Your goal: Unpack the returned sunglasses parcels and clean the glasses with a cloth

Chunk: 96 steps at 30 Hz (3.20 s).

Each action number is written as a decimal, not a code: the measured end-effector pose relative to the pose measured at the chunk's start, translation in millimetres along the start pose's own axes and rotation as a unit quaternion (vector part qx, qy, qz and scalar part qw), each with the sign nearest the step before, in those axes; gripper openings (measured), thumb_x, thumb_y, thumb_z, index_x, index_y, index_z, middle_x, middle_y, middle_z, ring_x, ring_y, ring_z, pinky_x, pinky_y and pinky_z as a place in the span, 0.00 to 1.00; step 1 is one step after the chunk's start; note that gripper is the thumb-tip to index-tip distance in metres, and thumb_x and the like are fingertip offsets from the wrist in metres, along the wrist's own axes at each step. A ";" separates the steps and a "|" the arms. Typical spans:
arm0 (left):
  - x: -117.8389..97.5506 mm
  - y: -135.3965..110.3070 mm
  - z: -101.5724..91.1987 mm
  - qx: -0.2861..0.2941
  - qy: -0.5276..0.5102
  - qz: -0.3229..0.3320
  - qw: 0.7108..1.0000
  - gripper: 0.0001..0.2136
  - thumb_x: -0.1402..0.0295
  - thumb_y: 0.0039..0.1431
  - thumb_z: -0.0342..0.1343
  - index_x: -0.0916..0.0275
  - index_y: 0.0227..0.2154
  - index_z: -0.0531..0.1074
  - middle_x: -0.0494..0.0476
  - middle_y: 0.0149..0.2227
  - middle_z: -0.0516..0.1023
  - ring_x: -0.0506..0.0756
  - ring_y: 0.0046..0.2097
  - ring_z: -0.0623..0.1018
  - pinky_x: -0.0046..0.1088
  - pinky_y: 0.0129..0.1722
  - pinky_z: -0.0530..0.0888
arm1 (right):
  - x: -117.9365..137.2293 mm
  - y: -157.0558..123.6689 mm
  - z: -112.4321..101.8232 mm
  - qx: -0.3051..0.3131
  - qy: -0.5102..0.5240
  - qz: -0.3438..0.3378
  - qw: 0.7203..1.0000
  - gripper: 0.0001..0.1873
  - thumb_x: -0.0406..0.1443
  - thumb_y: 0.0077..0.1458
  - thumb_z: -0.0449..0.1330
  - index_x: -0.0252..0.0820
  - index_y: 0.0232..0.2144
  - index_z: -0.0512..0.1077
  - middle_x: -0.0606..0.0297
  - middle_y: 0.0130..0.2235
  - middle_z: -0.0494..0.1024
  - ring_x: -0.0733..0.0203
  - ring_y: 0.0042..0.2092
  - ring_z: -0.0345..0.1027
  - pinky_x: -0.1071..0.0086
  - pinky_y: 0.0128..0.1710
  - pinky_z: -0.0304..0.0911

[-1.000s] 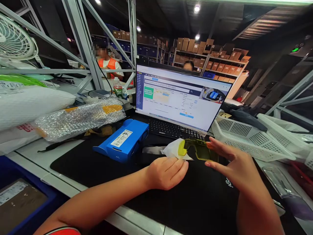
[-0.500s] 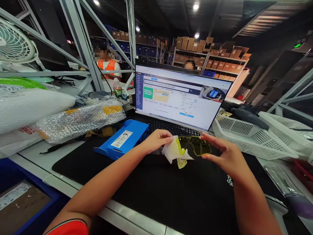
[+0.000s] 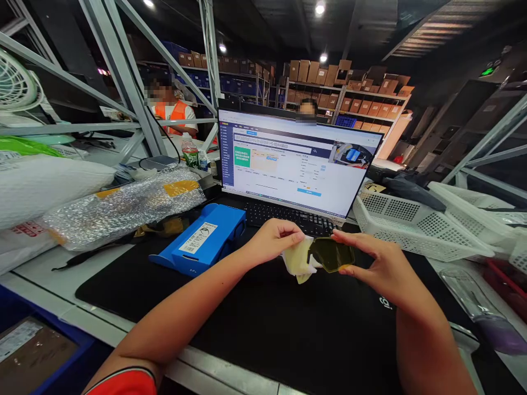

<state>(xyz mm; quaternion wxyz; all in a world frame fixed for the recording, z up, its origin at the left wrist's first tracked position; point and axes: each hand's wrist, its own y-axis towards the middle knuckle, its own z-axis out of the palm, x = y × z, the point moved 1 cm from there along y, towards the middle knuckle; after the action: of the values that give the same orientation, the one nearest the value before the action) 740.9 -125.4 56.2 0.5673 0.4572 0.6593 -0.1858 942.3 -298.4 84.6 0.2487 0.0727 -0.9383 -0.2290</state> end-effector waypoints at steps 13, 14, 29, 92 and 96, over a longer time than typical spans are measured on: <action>-6.5 -3.8 9.8 0.028 0.042 0.031 0.998 0.15 0.58 0.64 0.55 0.65 0.31 0.77 0.52 0.29 0.76 0.50 0.31 0.73 0.23 0.31 0.66 | -8.0 4.9 -13.2 0.034 0.023 -0.089 0.995 0.27 0.33 0.58 0.68 0.54 0.59 0.73 0.64 0.54 0.81 0.55 0.57 0.74 0.62 0.58 0.69; -6.8 -4.4 10.4 0.027 0.059 0.036 0.997 0.15 0.58 0.65 0.54 0.65 0.31 0.77 0.52 0.29 0.76 0.50 0.32 0.73 0.23 0.31 0.66 | -7.8 5.6 -11.7 0.038 0.024 -0.084 0.995 0.28 0.33 0.58 0.67 0.53 0.59 0.73 0.64 0.54 0.81 0.55 0.57 0.74 0.61 0.58 0.70; 0.0 -4.8 12.5 0.002 0.095 0.031 0.995 0.16 0.57 0.65 0.53 0.64 0.30 0.77 0.53 0.30 0.78 0.51 0.32 0.74 0.23 0.32 0.68 | -10.1 8.0 -8.6 0.086 0.118 -0.035 0.989 0.32 0.39 0.52 0.72 0.51 0.59 0.73 0.60 0.52 0.82 0.53 0.51 0.77 0.61 0.52 0.73; -5.4 -27.5 27.2 -0.324 -0.054 0.044 0.944 0.12 0.59 0.57 0.66 0.62 0.38 0.82 0.56 0.37 0.85 0.55 0.37 0.83 0.26 0.36 0.79 | 25.0 22.4 65.5 -0.036 0.269 0.202 0.941 0.17 0.48 0.58 0.64 0.41 0.29 0.78 0.62 0.28 0.81 0.57 0.29 0.75 0.67 0.29 0.70; -4.1 -23.6 27.7 -0.321 -0.168 0.042 0.931 0.15 0.58 0.54 0.69 0.64 0.38 0.80 0.56 0.35 0.85 0.54 0.35 0.83 0.25 0.35 0.79 | 24.1 22.2 61.3 -0.085 0.295 0.156 0.939 0.15 0.47 0.60 0.63 0.42 0.31 0.78 0.64 0.28 0.80 0.60 0.30 0.75 0.69 0.32 0.69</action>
<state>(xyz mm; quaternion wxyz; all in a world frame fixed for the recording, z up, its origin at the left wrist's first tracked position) 737.4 -160.3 45.6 0.7936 0.2396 0.5591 -0.0143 890.3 -260.7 58.2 0.5518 -0.0321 -0.7996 -0.2347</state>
